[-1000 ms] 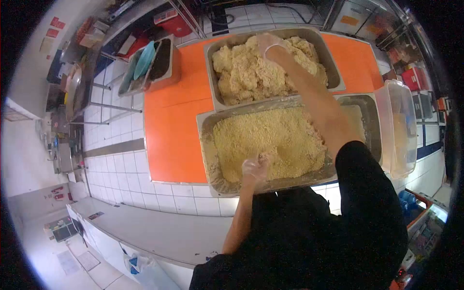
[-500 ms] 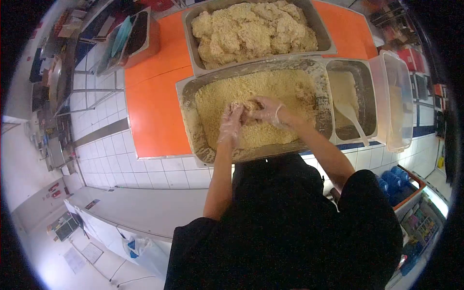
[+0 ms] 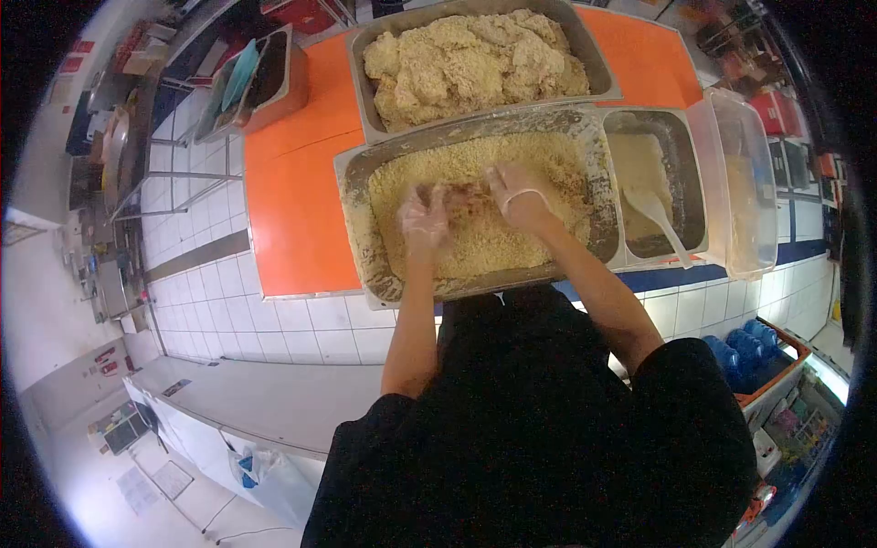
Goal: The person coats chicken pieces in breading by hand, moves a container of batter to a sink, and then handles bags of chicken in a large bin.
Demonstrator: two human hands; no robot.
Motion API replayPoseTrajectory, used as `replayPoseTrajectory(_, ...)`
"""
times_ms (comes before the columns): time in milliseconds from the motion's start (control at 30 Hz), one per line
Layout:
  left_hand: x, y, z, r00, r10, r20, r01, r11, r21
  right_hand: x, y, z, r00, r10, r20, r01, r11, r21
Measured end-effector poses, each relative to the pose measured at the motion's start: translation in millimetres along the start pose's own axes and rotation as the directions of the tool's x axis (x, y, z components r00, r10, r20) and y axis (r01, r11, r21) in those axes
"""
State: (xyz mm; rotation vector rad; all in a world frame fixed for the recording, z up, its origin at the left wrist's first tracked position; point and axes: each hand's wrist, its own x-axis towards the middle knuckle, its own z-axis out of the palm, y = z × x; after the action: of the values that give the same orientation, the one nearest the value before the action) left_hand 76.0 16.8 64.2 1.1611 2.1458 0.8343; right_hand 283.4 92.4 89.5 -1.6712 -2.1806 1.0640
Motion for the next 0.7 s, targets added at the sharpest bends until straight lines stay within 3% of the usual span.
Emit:
replayPoseTrajectory(33, 4, -8, -1, 0.987, 0.110, -0.118, -0.063, 0.936, 0.346, -4, -16, -20, 0.998, -0.067, -0.011, 0.060, 0.948, -0.312)
replayPoseTrajectory(67, 0, -3, -8, 0.987, 0.107, -0.120, -0.060, 0.937, 0.344, -6, -15, -19, 0.998, -0.069, -0.009, 0.063, 0.947, -0.314)
replayPoseTrajectory(133, -12, 11, -24, 0.992, -0.038, 0.117, -0.030, 0.848, 0.528, -9, -4, -16, 0.923, -0.007, 0.384, 0.281, 0.694, -0.663)
replayPoseTrajectory(167, -19, 13, -30, 0.992, -0.037, 0.116, -0.030, 0.850, 0.526, -16, 3, -11, 0.924, -0.007, 0.383, 0.281, 0.692, -0.665)
replayPoseTrajectory(200, -26, 12, -33, 0.917, -0.080, 0.390, -0.185, 0.781, 0.596, -26, 12, -3, 0.928, -0.111, 0.357, 0.318, 0.736, -0.598)
replayPoseTrajectory(233, -34, 6, -35, 0.766, -0.155, 0.623, -0.353, 0.710, 0.610, -32, 12, 0, 0.926, -0.161, 0.341, 0.338, 0.754, -0.563)
replayPoseTrajectory(267, -44, 0, -35, 0.767, -0.155, 0.622, -0.350, 0.712, 0.609, -37, 12, 3, 0.922, -0.212, 0.324, 0.362, 0.768, -0.528)
replayPoseTrajectory(333, -60, -16, -25, 0.758, -0.052, 0.650, -0.430, 0.709, 0.559, -42, 3, 8, 0.766, -0.050, 0.641, 0.486, 0.698, -0.527)
replayPoseTrajectory(367, -65, -16, -21, 0.754, -0.018, 0.657, -0.455, 0.706, 0.542, -44, -1, 10, 0.766, -0.051, 0.641, 0.489, 0.694, -0.528)
replayPoseTrajectory(433, -65, -6, -16, 0.768, 0.089, 0.635, -0.477, 0.740, 0.474, -43, 4, 29, 0.653, -0.160, 0.740, 0.637, 0.644, -0.424)
replayPoseTrajectory(467, -64, -5, -12, 0.771, 0.123, 0.625, -0.485, 0.749, 0.451, -38, 11, 47, 0.652, -0.161, 0.741, 0.640, 0.641, -0.424)
replayPoseTrajectory(533, -52, -11, 0, 0.554, 0.206, 0.806, -0.792, 0.428, 0.435, -27, 27, 83, 0.778, -0.259, 0.573, 0.452, 0.864, -0.223)
replayPoseTrajectory(567, -53, -14, -1, 0.555, 0.208, 0.805, -0.792, 0.429, 0.435, -28, 29, 82, 0.778, -0.259, 0.573, 0.453, 0.862, -0.225)
replayPoseTrajectory(600, -54, -10, -6, 0.729, 0.045, 0.683, -0.359, 0.875, 0.326, -33, 5, 56, 0.813, -0.137, 0.566, 0.193, 0.980, -0.039)
replayPoseTrajectory(633, -51, -10, -8, 0.755, -0.079, 0.651, -0.079, 0.974, 0.211, -34, -12, 39, 0.813, -0.011, 0.582, -0.092, 0.985, 0.148)
replayPoseTrajectory(667, -48, -9, -11, 0.768, -0.202, 0.607, 0.204, 0.977, 0.066, -31, -16, 34, 0.816, -0.012, 0.578, -0.090, 0.985, 0.146)
replayPoseTrajectory(700, -43, -6, -16, 0.820, -0.216, 0.530, 0.239, 0.971, 0.026, -21, -19, 28, 0.870, -0.065, 0.488, -0.006, 0.990, 0.143)
